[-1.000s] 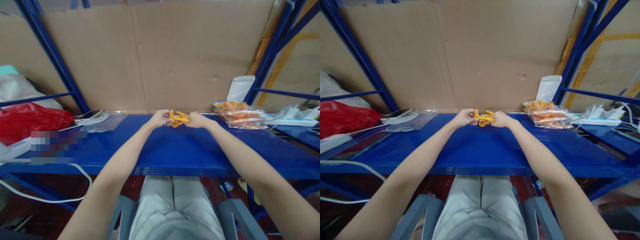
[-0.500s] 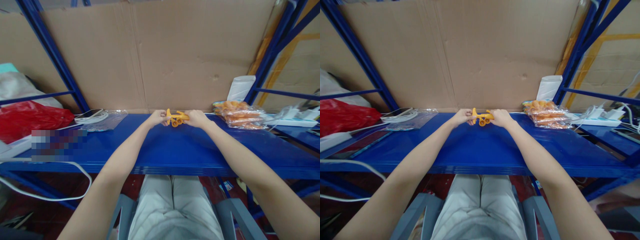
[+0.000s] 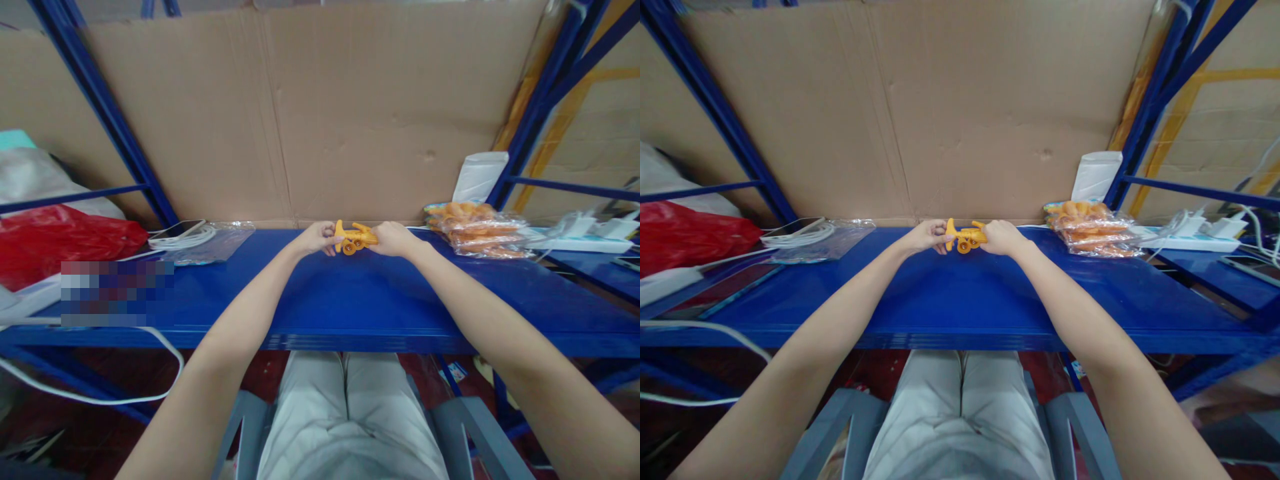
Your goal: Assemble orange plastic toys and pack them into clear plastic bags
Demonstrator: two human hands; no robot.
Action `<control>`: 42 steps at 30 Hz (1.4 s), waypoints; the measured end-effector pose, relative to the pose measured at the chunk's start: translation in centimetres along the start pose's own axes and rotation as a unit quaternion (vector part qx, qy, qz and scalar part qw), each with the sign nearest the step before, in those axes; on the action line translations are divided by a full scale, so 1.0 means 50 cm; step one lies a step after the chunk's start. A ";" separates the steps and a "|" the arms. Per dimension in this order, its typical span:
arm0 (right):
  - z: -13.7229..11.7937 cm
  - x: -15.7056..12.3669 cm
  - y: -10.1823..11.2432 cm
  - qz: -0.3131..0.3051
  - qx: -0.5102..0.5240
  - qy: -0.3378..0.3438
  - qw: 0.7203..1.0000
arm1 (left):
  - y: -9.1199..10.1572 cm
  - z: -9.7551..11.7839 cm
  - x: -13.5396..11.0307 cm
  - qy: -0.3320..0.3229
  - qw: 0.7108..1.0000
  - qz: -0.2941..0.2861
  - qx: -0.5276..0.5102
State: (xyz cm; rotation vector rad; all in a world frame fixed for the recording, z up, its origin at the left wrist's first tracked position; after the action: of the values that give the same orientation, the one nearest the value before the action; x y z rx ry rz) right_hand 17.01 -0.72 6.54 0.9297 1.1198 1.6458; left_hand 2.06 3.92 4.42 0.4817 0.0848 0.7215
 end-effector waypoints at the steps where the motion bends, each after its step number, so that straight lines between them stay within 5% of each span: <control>1: 0.002 0.000 0.001 0.003 0.004 0.000 1.000 | 0.000 0.002 0.001 -0.005 1.000 0.003 0.005; 9: 0.003 0.001 0.001 -0.004 0.035 0.003 0.999 | 0.005 0.005 0.007 -0.039 0.997 0.034 0.058; 20: 0.007 0.011 -0.022 -0.029 0.078 0.004 0.997 | -0.004 0.007 0.000 -0.008 0.982 0.064 0.179; 25: 0.008 0.010 -0.022 -0.017 0.099 -0.005 0.995 | 0.017 0.007 -0.002 0.011 0.935 0.113 0.337; 29: 0.035 0.009 -0.023 -0.002 0.117 -0.076 0.990 | 0.043 -0.006 -0.010 0.042 0.897 0.144 0.416; 42: 0.159 -0.006 -0.077 -0.023 0.207 -0.283 0.936 | 0.182 -0.100 -0.147 0.422 0.771 0.303 0.369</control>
State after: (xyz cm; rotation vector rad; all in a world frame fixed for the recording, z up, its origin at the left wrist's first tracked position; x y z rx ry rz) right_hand 25.41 1.76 5.29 1.5173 1.0745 1.0025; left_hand -10.23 6.99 3.47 0.9226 1.1476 1.5233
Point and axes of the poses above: each hand's wrist, its own x-axis towards the middle knuckle, its own y-axis out of the back of the hand, z = x × y, the point moved 7 cm from there along x, towards the middle knuckle, and after that the axes turned 12 degrees about -z, right-handed, at the moved point
